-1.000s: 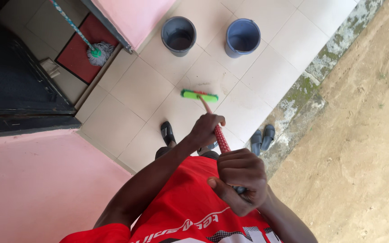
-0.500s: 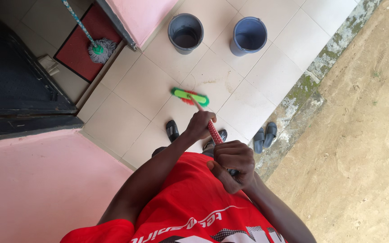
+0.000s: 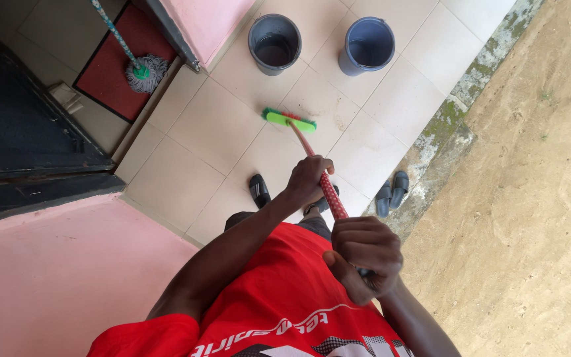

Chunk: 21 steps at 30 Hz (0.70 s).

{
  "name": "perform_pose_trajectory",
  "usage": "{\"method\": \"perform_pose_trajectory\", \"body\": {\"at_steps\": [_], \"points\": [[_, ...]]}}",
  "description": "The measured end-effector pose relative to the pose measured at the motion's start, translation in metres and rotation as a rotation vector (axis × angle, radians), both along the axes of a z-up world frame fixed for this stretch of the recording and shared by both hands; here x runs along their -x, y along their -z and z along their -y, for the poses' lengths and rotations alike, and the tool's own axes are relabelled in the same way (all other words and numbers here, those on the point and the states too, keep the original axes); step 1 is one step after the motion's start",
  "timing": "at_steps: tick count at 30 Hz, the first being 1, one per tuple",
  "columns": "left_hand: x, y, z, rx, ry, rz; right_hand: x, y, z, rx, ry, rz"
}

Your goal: The person sweeps a tiled outdoor area using a broom, moving debris towards a corner and then lifting the broom away from the surface.

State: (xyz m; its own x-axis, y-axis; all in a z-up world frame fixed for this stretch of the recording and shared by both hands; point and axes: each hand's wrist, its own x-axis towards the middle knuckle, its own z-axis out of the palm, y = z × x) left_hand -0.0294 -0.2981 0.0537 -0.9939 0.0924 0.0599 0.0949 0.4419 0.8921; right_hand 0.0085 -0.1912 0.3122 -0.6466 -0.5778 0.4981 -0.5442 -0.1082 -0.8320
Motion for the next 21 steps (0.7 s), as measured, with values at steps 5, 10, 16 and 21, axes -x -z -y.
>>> {"method": "perform_pose_trajectory", "body": {"at_steps": [5, 10, 16, 21], "points": [[-0.019, -0.014, 0.016, 0.104, 0.094, 0.169, -0.005, -0.013, 0.012, 0.016, -0.004, 0.083], [-0.030, 0.015, 0.030, 0.127, 0.067, 0.078, -0.003, -0.001, 0.020, 0.021, -0.002, 0.126], [-0.010, 0.064, 0.041, 0.125, -0.001, -0.073, 0.002, 0.037, 0.031, 0.077, -0.040, 0.050], [0.023, 0.082, 0.046, 0.167, 0.022, 0.000, 0.007, 0.067, 0.042, 0.004, -0.017, -0.064]]}}
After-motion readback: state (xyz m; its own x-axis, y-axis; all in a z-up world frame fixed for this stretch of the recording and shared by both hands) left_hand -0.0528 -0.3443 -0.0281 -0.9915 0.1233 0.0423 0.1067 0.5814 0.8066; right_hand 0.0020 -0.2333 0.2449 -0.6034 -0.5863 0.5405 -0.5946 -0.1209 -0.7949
